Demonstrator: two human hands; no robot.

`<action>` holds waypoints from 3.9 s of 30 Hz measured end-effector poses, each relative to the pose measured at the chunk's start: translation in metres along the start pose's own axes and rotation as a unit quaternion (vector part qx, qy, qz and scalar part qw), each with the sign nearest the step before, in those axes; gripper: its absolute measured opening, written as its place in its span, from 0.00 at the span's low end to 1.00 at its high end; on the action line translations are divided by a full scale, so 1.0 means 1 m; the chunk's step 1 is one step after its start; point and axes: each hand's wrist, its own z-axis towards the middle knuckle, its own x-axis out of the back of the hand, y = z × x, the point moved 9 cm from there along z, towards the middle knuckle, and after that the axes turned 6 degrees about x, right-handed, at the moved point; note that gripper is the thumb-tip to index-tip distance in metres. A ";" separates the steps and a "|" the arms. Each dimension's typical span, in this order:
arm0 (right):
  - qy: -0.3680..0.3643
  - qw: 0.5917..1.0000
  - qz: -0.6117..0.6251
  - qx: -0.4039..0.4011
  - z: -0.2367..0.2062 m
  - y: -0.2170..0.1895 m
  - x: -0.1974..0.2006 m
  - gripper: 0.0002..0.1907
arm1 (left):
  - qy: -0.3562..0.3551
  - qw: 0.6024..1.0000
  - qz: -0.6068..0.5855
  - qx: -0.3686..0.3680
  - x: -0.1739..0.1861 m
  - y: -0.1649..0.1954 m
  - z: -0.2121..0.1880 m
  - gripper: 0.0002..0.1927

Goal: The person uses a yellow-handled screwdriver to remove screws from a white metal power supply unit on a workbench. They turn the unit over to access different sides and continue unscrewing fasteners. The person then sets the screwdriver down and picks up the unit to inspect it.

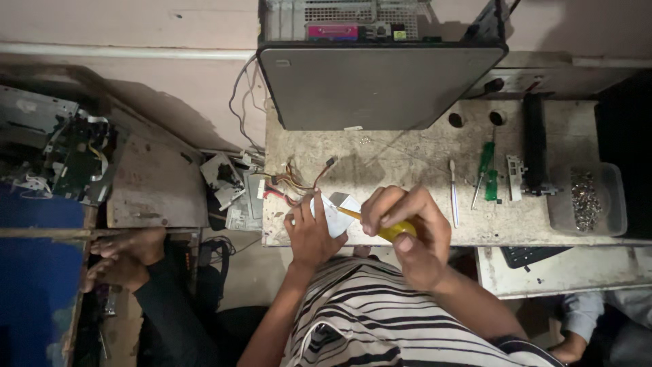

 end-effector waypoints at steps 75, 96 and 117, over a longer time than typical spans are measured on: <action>0.081 0.997 -0.002 -0.012 0.010 0.008 0.023 0.18 | -0.018 1.000 0.008 0.011 -0.002 -0.002 0.002 0.63; 0.026 0.999 0.017 0.023 0.011 0.002 0.010 0.14 | -0.029 0.999 0.024 0.024 -0.007 -0.005 0.001 0.64; 0.061 0.997 -0.049 -0.002 0.007 -0.009 0.000 0.18 | -0.016 1.000 -0.009 0.012 -0.002 -0.003 0.002 0.61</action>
